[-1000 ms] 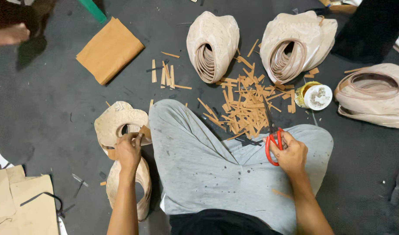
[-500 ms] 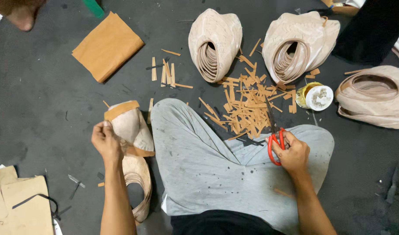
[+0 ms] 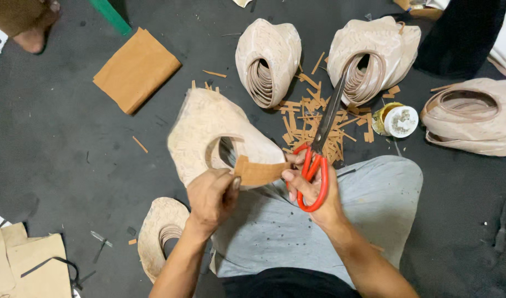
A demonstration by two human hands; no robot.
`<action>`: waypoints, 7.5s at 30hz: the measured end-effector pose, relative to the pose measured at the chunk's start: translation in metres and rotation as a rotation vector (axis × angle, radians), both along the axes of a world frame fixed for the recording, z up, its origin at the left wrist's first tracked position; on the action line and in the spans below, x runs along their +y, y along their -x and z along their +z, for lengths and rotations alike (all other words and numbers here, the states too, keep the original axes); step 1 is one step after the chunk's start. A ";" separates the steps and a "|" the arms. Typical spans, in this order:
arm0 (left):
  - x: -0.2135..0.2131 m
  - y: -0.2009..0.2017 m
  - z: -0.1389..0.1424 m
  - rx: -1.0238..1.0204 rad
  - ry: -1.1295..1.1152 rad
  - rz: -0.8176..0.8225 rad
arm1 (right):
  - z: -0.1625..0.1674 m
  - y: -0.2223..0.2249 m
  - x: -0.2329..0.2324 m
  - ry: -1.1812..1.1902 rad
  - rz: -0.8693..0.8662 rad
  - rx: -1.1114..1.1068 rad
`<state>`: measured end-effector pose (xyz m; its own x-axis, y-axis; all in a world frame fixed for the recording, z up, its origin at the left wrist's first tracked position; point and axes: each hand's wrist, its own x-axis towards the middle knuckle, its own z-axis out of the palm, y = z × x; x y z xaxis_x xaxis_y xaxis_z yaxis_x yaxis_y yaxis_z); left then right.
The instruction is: The person sits on the floor of a workshop and cuts tan strips from a sheet with red-handled scissors, trimming the strip edge flush along a band wrapped around a shoe upper component. They rotate the component as they cut, set finished pieces aside, and pick up the next piece, while other workers cut pieces nearby.
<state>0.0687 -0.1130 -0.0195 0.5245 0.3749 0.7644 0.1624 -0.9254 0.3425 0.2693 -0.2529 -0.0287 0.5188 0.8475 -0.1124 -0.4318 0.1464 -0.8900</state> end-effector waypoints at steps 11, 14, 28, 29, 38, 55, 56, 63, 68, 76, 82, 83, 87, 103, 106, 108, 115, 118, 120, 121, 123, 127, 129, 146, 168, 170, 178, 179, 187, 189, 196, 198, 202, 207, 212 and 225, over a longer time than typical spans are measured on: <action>0.019 0.082 0.013 -0.544 0.262 0.572 | -0.029 -0.058 -0.025 -0.165 -0.140 0.246; 0.032 0.121 0.014 -0.354 0.079 0.690 | -0.030 -0.087 -0.046 -0.237 -0.156 0.420; 0.003 0.071 -0.002 0.301 0.460 0.691 | 0.028 -0.105 -0.074 -0.303 -0.307 -0.106; -0.006 0.053 0.000 0.090 0.701 0.499 | 0.031 -0.098 -0.070 -0.272 -0.309 -0.125; -0.064 -0.114 0.001 -0.232 1.616 -0.551 | 0.038 -0.069 -0.058 0.167 -0.187 -0.449; -0.063 -0.130 0.001 -0.661 1.570 -0.475 | 0.036 -0.062 -0.103 0.591 -0.241 -1.657; -0.065 -0.130 0.001 -0.639 1.567 -0.462 | 0.037 -0.061 -0.101 0.581 -0.247 -1.664; -0.071 -0.131 0.003 -0.618 1.541 -0.418 | 0.038 -0.060 -0.097 0.609 -0.260 -1.755; -0.068 -0.128 0.006 -0.586 1.577 -0.394 | 0.031 -0.065 -0.103 0.520 -0.212 -1.681; -0.039 -0.117 0.009 -0.569 1.648 -0.567 | 0.023 -0.069 -0.121 0.650 -0.146 -1.241; -0.022 -0.110 0.010 -0.422 1.641 -0.626 | 0.041 -0.081 -0.130 0.556 -0.097 -1.608; -0.021 -0.109 0.012 -0.403 1.640 -0.621 | 0.047 -0.082 -0.132 0.533 -0.101 -1.661; -0.018 -0.104 0.019 -0.326 1.593 -0.722 | 0.068 -0.086 -0.133 0.567 -0.083 -1.771; -0.019 -0.101 0.032 -0.052 1.431 -0.755 | 0.106 -0.094 -0.120 0.605 0.014 -2.051; -0.020 -0.101 0.029 -0.038 1.398 -0.772 | 0.106 -0.095 -0.115 0.586 0.056 -2.034; -0.020 -0.101 0.028 -0.028 1.392 -0.790 | 0.105 -0.095 -0.114 0.556 0.074 -2.025; -0.019 -0.100 0.027 -0.017 1.459 -0.787 | 0.102 -0.097 -0.113 0.559 0.041 -2.079; -0.017 -0.099 0.027 -0.050 1.425 -0.778 | 0.102 -0.098 -0.113 0.557 0.086 -2.023; -0.016 -0.098 0.027 -0.048 1.414 -0.770 | 0.102 -0.098 -0.113 0.535 0.104 -1.976; -0.016 -0.098 0.027 -0.039 1.419 -0.761 | 0.103 -0.098 -0.113 0.534 0.102 -1.968; -0.017 -0.098 0.027 -0.044 1.444 -0.761 | 0.104 -0.098 -0.113 0.551 0.085 -1.997; -0.017 -0.099 0.027 -0.053 1.451 -0.793 | 0.105 -0.100 -0.111 0.571 0.086 -2.066; -0.018 -0.099 0.028 -0.042 1.446 -0.799 | 0.104 -0.100 -0.109 0.540 0.103 -2.057; -0.022 -0.106 0.017 -0.038 1.472 -0.834 | 0.095 -0.099 -0.106 0.441 0.067 -2.028; -0.018 -0.104 0.022 -0.026 1.436 -0.691 | 0.098 -0.099 -0.113 0.604 0.094 -1.958; -0.020 -0.106 0.022 0.016 1.443 -0.708 | 0.097 -0.099 -0.112 0.579 0.084 -1.941; -0.037 -0.114 0.016 0.164 1.351 -0.719 | 0.100 -0.097 -0.103 0.533 0.081 -2.051; -0.038 -0.113 0.016 0.192 1.341 -0.704 | 0.101 -0.097 -0.101 0.529 0.081 -2.066; -0.038 -0.114 0.013 0.188 1.359 -0.688 | 0.094 -0.102 -0.105 0.535 0.141 -1.987; -0.037 -0.114 0.011 0.177 1.366 -0.694 | 0.088 -0.103 -0.109 0.543 0.149 -1.944; -0.045 -0.121 0.003 -0.198 1.757 -0.735 | 0.057 -0.101 -0.117 0.466 -0.052 -1.223; -0.046 -0.125 -0.001 -0.386 1.944 -0.751 | 0.045 -0.097 -0.118 0.437 -0.060 -0.881; -0.051 -0.132 -0.011 -0.664 1.964 -0.704 | 0.026 -0.089 -0.123 0.493 -0.047 -0.742; -0.071 -0.134 -0.019 -0.855 1.962 -0.754 | 0.007 -0.069 -0.114 0.269 -0.081 -0.408; -0.105 -0.143 -0.025 -0.876 1.965 -0.758 | -0.007 -0.041 -0.081 0.034 -0.290 0.056; -0.047 -0.081 0.010 -0.091 0.935 -0.309 | 0.028 -0.072 -0.069 -0.015 -0.273 -0.115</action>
